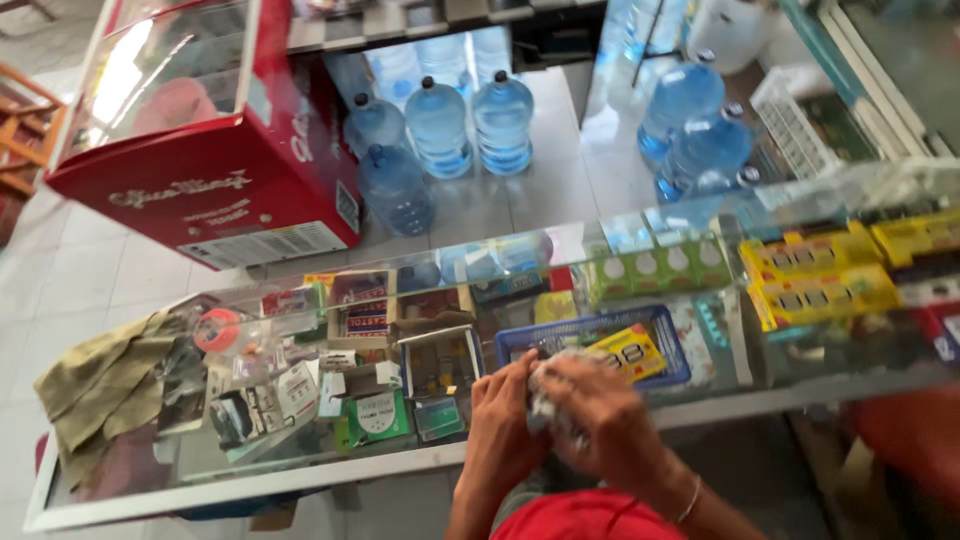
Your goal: The person wipes the surface of a glass display counter with a cloth. They then pick up several small boxes of stationery, wipe each one individually, and place them back on the counter.
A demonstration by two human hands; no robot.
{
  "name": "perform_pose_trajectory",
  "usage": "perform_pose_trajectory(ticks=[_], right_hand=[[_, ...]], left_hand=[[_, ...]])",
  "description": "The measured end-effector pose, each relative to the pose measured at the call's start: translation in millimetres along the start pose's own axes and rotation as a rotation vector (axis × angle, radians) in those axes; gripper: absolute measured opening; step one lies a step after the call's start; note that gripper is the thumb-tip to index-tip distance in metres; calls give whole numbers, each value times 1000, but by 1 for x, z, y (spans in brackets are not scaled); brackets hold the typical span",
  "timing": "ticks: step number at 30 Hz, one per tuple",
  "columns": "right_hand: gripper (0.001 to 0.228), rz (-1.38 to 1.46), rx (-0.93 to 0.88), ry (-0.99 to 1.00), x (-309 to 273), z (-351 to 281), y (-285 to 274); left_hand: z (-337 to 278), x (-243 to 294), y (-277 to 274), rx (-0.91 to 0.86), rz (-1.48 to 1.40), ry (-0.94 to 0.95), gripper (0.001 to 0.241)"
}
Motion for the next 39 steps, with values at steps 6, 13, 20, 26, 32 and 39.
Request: perform_pose_trajectory(ticks=[6,13,20,26,32,39], right_hand=[[46,-170,225,248,40,-4,-51],[52,-94,-39,-18,-23,-7,0],[42,-220,145,260,36,-17,-76],[50,-188,-5,165,4,-2,-15],[42,-24,-63,-31,8,8,-7],[38,-278,63,123,39,11,-32]], left_hand=[[3,4,2,32,45,31,79],[-2,-9,8,4,-15,40,89],[-5,-4,9,32,-65,-10,80],[-4,-5,9,46,-70,-12,85],[-6,-6,8,48,-111,-21,90],[-7,-5,8,52,-133,-35,60]])
Point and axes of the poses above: each hand's wrist, its own z-axis towards the middle knuckle, its own y-axis out of the palm, x = y × z, the point moved 5 cm from there along z, towards the middle knuckle, and after that the axes turned 12 degrees about z, right-handed, at the moved point
